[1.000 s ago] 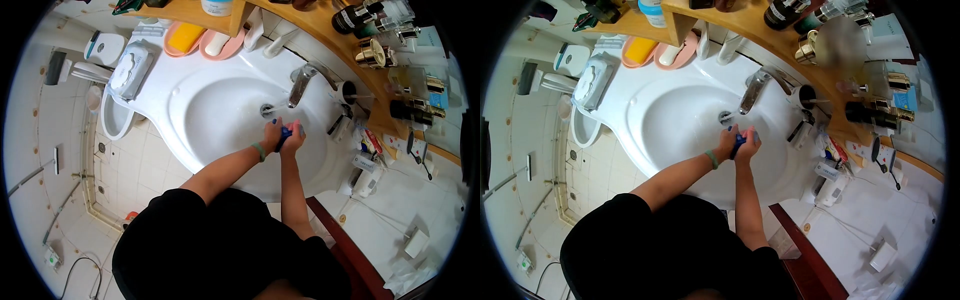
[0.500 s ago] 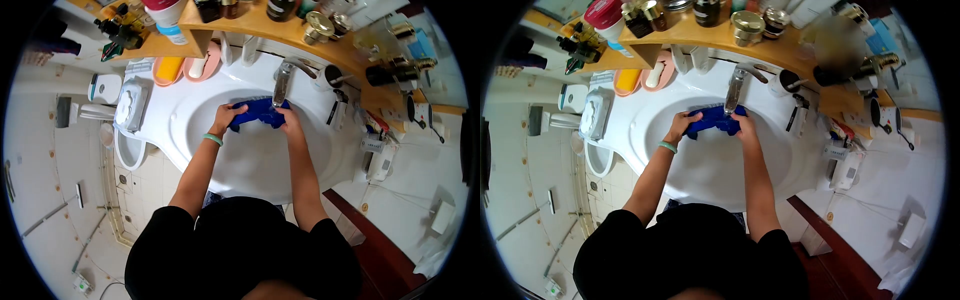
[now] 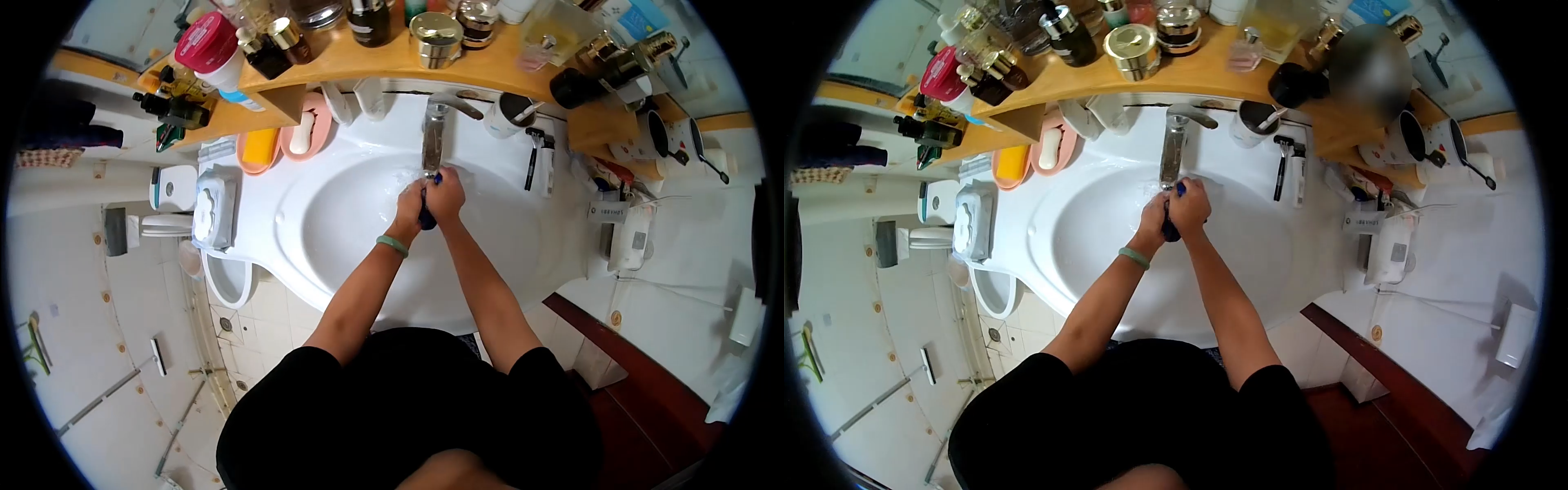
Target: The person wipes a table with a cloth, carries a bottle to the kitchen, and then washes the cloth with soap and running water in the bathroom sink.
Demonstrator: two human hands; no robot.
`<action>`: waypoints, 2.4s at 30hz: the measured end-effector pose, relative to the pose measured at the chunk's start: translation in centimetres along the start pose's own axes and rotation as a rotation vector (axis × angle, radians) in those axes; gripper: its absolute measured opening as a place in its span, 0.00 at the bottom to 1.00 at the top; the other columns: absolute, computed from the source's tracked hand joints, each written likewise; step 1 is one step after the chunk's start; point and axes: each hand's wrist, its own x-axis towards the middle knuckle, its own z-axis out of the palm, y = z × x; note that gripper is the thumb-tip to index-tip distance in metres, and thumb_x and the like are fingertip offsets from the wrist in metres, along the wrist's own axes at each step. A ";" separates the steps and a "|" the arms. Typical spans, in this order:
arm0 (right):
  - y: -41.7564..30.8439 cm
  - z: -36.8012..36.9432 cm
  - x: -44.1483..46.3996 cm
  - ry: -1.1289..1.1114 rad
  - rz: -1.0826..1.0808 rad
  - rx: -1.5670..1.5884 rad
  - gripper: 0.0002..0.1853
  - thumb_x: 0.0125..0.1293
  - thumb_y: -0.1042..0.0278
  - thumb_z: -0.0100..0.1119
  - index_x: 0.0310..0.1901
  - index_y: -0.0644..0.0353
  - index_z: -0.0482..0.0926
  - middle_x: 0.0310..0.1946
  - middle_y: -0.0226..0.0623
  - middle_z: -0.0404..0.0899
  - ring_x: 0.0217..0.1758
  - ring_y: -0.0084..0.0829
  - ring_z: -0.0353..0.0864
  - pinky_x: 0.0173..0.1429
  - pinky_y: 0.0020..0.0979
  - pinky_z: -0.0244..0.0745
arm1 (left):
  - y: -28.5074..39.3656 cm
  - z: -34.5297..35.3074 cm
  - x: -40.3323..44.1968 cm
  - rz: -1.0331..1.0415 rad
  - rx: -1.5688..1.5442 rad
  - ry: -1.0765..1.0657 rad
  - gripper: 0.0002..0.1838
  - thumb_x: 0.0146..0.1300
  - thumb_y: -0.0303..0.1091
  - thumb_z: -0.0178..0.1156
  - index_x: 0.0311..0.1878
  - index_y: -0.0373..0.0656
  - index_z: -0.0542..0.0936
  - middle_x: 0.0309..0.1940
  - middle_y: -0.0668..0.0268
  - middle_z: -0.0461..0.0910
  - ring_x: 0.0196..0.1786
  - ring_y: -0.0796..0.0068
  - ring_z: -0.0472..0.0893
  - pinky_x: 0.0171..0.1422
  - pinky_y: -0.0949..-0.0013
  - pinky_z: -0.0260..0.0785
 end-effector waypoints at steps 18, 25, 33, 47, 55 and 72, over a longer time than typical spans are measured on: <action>-2.6 -1.2 -2.9 -0.244 0.353 0.800 0.16 0.62 0.60 0.60 0.46 0.62 0.73 0.36 0.38 0.77 0.38 0.35 0.78 0.42 0.35 0.72 | 4.5 0.0 -4.0 0.085 0.527 0.064 0.22 0.70 0.50 0.39 0.52 0.44 0.73 0.45 0.65 0.74 0.47 0.73 0.73 0.50 0.66 0.67; 0.0 0.0 -1.9 -0.241 0.661 1.333 0.20 0.62 0.68 0.59 0.55 0.59 0.67 0.41 0.34 0.76 0.43 0.30 0.79 0.48 0.33 0.77 | 4.5 -2.2 -3.3 0.041 0.613 0.261 0.29 0.65 0.54 0.48 0.59 0.41 0.69 0.49 0.59 0.75 0.50 0.68 0.74 0.58 0.63 0.65; -4.1 -1.8 -6.9 -0.051 -0.036 0.548 0.21 0.50 0.54 0.69 0.42 0.58 0.77 0.39 0.40 0.76 0.44 0.37 0.78 0.48 0.34 0.72 | 0.2 -7.5 4.1 -0.399 -0.285 -0.418 0.25 0.65 0.57 0.50 0.43 0.41 0.76 0.37 0.61 0.79 0.39 0.65 0.80 0.45 0.64 0.74; -2.2 1.3 -5.2 0.151 -0.059 0.202 0.25 0.52 0.48 0.65 0.41 0.63 0.75 0.40 0.47 0.75 0.43 0.50 0.76 0.45 0.44 0.72 | 1.5 -2.9 2.4 -0.212 -0.201 -0.055 0.26 0.67 0.51 0.48 0.43 0.32 0.76 0.33 0.60 0.78 0.36 0.67 0.79 0.41 0.65 0.72; 5.1 0.1 -0.6 -0.096 0.149 0.598 0.20 0.58 0.57 0.62 0.46 0.63 0.75 0.36 0.42 0.79 0.43 0.36 0.79 0.49 0.32 0.72 | 6.0 0.2 -1.4 -0.125 0.467 -0.237 0.18 0.60 0.33 0.62 0.50 0.39 0.71 0.38 0.66 0.77 0.39 0.75 0.78 0.46 0.73 0.73; 2.1 -1.8 -1.0 -0.320 0.262 1.085 0.17 0.51 0.70 0.69 0.44 0.61 0.77 0.33 0.30 0.77 0.35 0.21 0.76 0.42 0.23 0.72 | 6.5 -6.8 -2.3 0.144 0.832 0.180 0.35 0.39 0.21 0.64 0.57 0.35 0.70 0.32 0.58 0.79 0.33 0.69 0.80 0.37 0.69 0.74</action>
